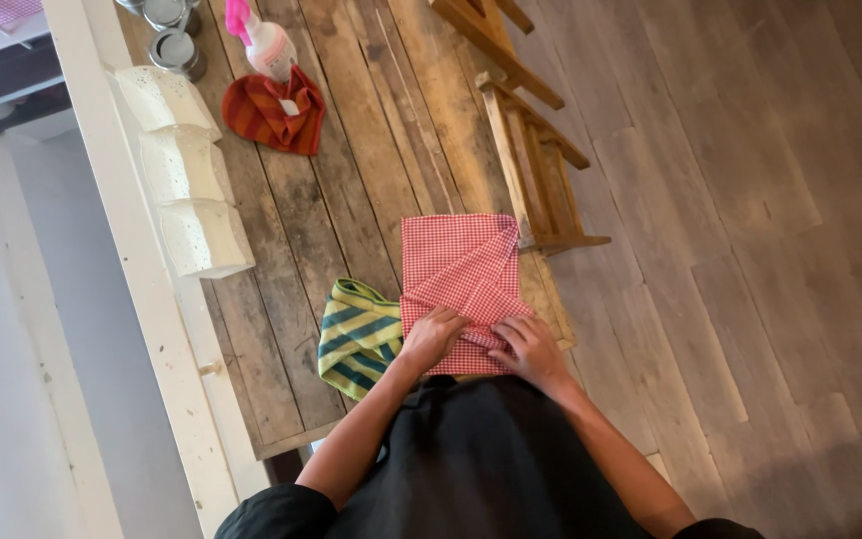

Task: Folding several red and white checkered napkins and a striped cloth on a wooden dining table.

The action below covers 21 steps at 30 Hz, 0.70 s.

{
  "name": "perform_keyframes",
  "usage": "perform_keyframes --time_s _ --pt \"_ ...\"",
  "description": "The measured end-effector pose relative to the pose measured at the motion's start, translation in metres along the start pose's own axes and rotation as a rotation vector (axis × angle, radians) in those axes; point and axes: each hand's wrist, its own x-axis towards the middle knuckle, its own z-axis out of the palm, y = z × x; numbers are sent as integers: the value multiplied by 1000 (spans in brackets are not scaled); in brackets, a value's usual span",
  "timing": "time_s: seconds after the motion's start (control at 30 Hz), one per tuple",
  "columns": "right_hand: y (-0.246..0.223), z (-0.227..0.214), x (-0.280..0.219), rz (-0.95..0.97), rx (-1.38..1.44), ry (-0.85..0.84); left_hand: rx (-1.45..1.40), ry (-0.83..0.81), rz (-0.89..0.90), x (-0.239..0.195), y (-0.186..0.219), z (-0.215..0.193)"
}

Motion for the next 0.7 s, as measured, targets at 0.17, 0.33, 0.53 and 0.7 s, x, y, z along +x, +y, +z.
perform_keyframes --time_s 0.17,0.33,0.53,0.7 --pt "7 3 1 -17 -39 47 56 -20 17 9 12 -14" --pt "18 8 -2 42 -7 55 96 -72 110 17 10 -12" --pt "21 0 -3 105 156 34 111 -146 138 18 11 -9" --pt "9 -3 -2 145 193 60 -82 -37 -3 25 27 -23"
